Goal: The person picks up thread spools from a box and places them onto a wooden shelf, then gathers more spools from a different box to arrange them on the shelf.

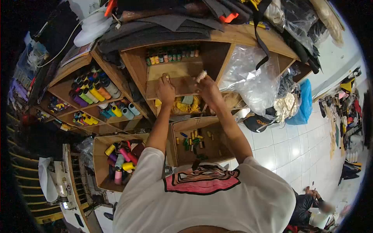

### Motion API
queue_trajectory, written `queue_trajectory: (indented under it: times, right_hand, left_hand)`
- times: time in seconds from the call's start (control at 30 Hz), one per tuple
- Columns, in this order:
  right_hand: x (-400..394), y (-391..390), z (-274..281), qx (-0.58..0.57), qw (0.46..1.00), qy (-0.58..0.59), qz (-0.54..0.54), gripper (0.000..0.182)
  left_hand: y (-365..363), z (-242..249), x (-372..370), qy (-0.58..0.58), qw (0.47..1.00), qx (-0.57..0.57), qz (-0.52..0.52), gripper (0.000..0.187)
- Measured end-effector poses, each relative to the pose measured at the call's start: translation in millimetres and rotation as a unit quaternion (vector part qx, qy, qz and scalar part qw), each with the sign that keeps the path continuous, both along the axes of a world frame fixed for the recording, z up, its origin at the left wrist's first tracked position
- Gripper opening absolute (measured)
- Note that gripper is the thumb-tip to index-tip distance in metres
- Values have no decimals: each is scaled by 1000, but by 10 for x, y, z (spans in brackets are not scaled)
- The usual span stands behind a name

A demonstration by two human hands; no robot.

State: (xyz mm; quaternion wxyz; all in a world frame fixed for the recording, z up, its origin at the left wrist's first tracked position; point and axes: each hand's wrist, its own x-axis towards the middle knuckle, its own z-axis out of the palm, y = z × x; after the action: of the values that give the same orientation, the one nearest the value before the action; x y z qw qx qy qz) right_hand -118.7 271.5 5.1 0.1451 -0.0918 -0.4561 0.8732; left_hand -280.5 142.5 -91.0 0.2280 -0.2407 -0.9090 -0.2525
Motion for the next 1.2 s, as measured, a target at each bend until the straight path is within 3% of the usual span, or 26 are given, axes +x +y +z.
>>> queue_trajectory:
  times: [0.13, 0.2, 0.27, 0.37, 0.5, 0.53, 0.63, 0.73, 0.83, 0.87, 1.03, 1.1, 1.2]
  right_hand:
    - [-674, 236, -273, 80, 995, -29, -61, 36]
    - [-1091, 383, -498, 162, 972, -100, -136, 44]
    - [-1173, 345, -253, 225, 944, -217, -105, 52]
    - [-1873, 962, -1210, 333, 925, -181, -32, 62]
    - [-2097, 1074, -1333, 425, 889, -146, -87, 60]
    - [-2143, 1090, -1325, 446, 876, -139, -118, 60]
    - [-2289, 1115, -1351, 503, 832, -119, -202, 58]
    - [-2377, 1112, -1403, 533, 801, -108, -248, 57]
    - [-2429, 1079, -1464, 551, 781, -101, -275, 55]
    - [-2444, 1070, -1481, 555, 776, -100, -282, 54]
    - [-2485, 1035, -1537, 569, 754, -100, -312, 52]
    - [-2485, 1014, -1560, 574, 747, -99, -321, 51]
    - [-2488, 1016, -1561, 581, 738, -97, -329, 49]
  left_hand:
    - [-12, 181, 115, -121, 991, -24, 47, 47]
    - [6, -77, -3, -61, 998, 2, 23, 48]
    - [-4, -63, 48, 20, 999, 27, 22, 49]
    - [22, -156, -45, 24, 999, 47, 11, 51]
    - [21, -177, -30, -39, 998, 43, 3, 55]
    - [25, -158, -41, 8, 998, 62, 3, 54]
    - [4, 28, 29, -89, 996, 29, 13, 55]
    - [40, -18, 29, 66, 996, 38, 48, 30]
    - [22, -69, 22, 41, 997, 60, 27, 29]
    - [18, -78, 7, 98, 993, 66, 24, 29]
    - [50, -96, -11, -15, 998, 51, 32, 31]
    - [23, -157, -50, 136, 989, 59, 19, 32]
    - [31, -178, -101, 218, 971, 95, 13, 32]
